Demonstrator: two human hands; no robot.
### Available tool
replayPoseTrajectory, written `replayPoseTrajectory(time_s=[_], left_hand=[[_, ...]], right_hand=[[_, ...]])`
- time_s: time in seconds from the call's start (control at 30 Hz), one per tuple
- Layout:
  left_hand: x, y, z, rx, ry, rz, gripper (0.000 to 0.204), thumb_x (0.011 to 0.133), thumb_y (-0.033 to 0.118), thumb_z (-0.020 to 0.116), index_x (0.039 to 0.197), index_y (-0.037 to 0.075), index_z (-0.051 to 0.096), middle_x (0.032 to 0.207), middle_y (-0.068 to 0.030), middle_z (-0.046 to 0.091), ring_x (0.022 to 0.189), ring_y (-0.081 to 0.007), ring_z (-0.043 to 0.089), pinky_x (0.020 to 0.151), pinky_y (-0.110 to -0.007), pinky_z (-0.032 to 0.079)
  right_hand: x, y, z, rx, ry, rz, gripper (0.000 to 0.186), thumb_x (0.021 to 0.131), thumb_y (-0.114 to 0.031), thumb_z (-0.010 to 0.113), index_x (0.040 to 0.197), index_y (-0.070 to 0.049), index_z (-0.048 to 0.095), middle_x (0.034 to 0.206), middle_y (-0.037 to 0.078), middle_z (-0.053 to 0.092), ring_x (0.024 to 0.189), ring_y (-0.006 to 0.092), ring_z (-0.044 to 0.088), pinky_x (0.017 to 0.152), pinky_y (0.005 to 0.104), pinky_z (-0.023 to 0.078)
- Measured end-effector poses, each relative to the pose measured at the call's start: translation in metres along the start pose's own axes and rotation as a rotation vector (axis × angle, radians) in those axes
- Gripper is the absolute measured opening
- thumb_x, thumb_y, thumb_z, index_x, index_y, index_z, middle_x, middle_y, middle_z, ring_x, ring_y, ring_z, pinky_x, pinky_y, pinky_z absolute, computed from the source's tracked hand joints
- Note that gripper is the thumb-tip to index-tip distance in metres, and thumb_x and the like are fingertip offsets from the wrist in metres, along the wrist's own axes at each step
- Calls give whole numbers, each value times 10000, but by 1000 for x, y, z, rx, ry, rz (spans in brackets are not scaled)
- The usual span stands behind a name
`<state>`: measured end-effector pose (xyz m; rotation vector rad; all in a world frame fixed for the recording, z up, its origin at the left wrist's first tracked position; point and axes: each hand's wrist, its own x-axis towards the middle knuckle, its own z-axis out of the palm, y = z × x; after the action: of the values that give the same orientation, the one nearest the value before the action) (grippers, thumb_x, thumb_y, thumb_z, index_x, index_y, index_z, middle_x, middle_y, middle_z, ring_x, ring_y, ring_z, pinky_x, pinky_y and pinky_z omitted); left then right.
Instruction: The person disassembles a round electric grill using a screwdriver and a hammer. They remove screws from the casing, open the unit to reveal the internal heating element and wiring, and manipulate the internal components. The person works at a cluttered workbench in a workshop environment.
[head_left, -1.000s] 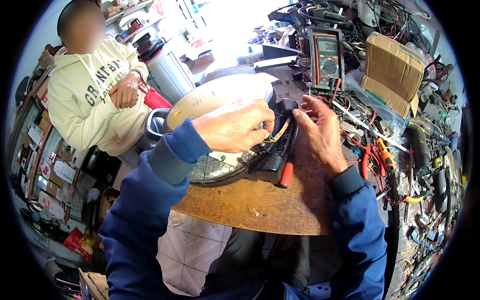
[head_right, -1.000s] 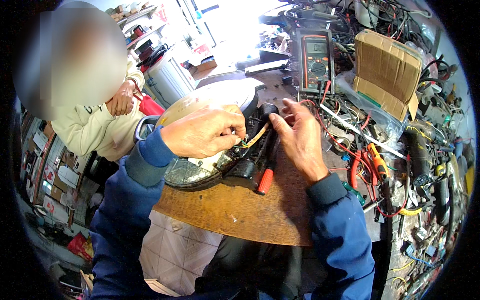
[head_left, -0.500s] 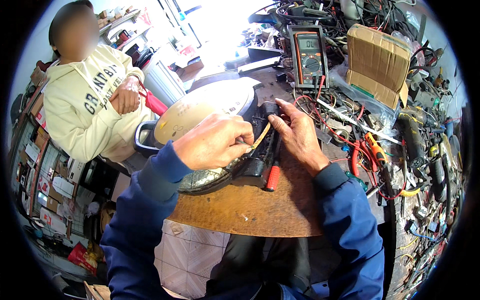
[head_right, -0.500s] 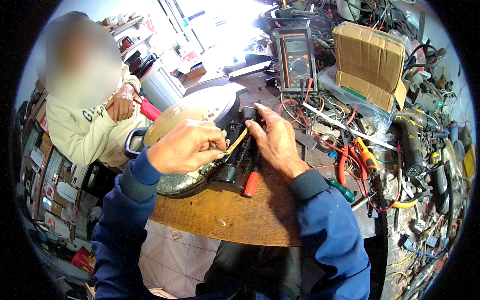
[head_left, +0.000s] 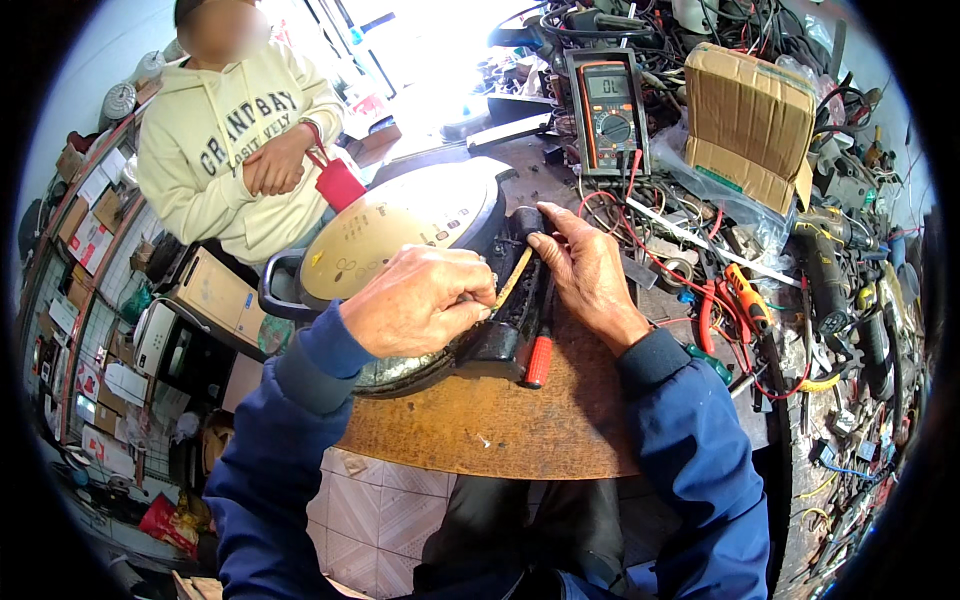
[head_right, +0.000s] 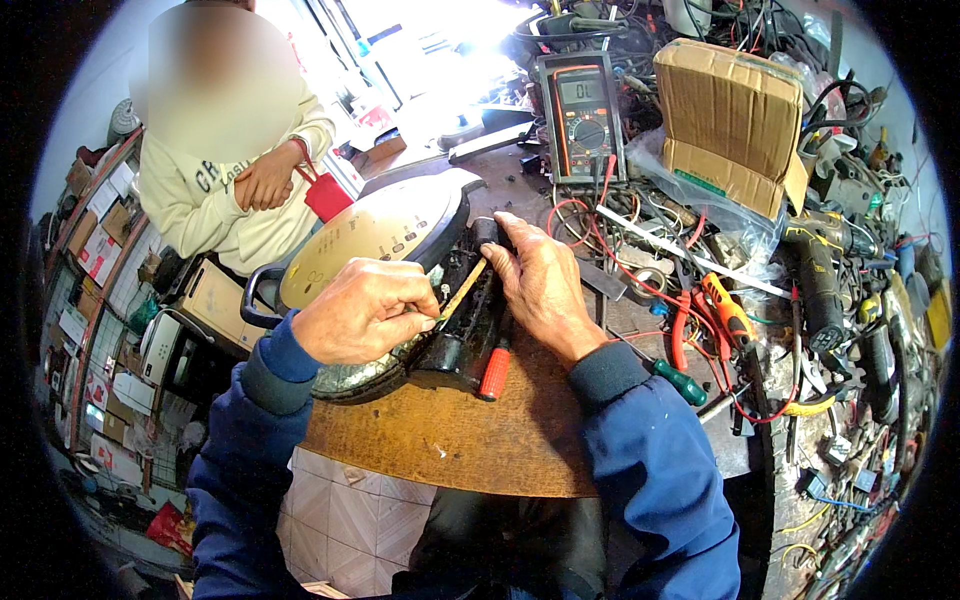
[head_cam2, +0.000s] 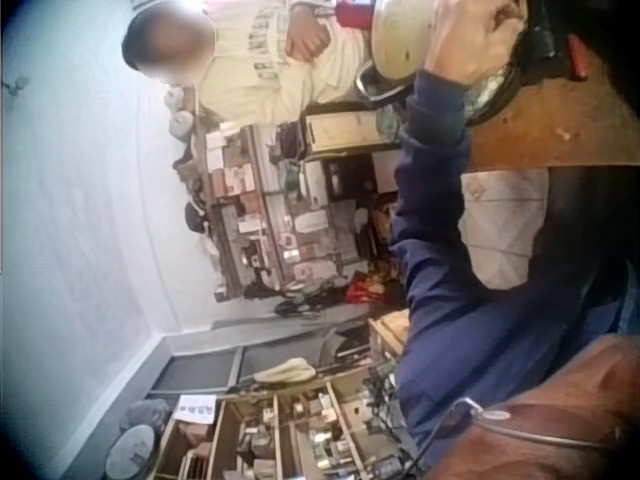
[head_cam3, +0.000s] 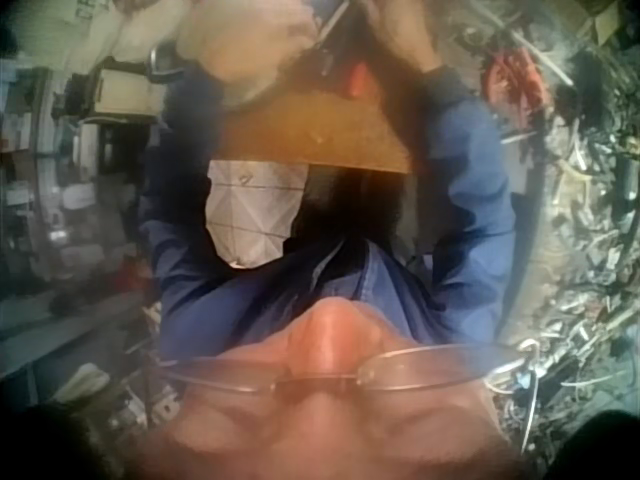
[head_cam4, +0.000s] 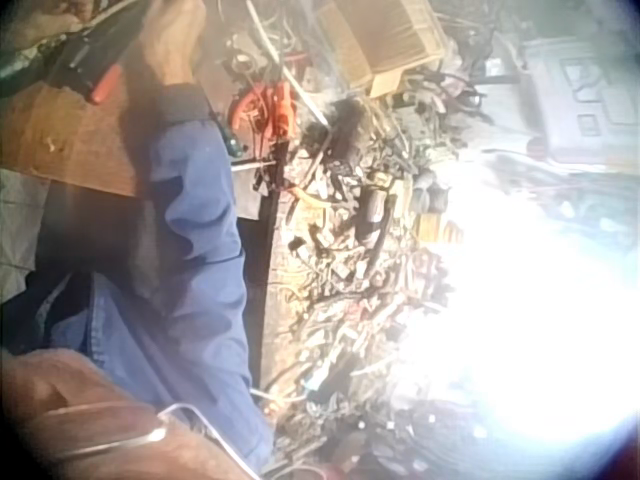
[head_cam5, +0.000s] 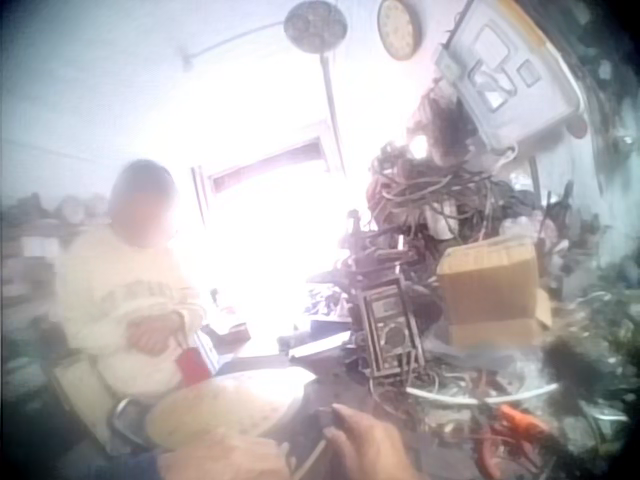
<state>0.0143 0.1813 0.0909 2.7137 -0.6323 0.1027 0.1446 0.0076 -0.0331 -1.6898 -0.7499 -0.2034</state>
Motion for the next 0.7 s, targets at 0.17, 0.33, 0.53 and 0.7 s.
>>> replayPoseTrajectory(time_s=[0.17, 0.33, 0.53, 0.7], left_hand=[[-3, 0, -1, -9, -9, -15, 82, 853, 40, 717, 918, -4, 691, 791, -116, 638, 651, -246, 601, 604, -366, 470], [-4, 1, -1, -18, 21, -7, 92, 880, 35, 733, 936, -18, 682, 799, -115, 625, 646, -225, 589, 607, -350, 473], [-14, 13, 8, -65, 124, -210, 101, 913, -18, 700, 1013, -34, 693, 847, -122, 610, 716, -197, 625, 655, -326, 510], [-9, 9, 9, 91, 169, -66, 111, 945, 18, 669, 1046, -10, 707, 897, -155, 655, 812, -300, 669, 710, -380, 529]], right_hand=[[0, 0, 1, 21, -16, 28, 424, 959, -188, 731, 1321, 22, 656, 1144, 276, 714, 967, 393, 729, 849, 433, 566], [3, 4, -2, 101, -40, 8, 442, 964, -170, 730, 1350, 26, 640, 1151, 262, 727, 990, 341, 740, 870, 410, 569], [5, 16, -13, 238, -159, 10, 488, 969, -59, 677, 1439, 28, 575, 1196, 228, 734, 1086, 256, 716, 931, 379, 560], [4, 26, -9, 335, -186, 4, 521, 945, 6, 641, 1458, 21, 554, 1262, 223, 712, 1132, 278, 710, 971, 394, 561]])
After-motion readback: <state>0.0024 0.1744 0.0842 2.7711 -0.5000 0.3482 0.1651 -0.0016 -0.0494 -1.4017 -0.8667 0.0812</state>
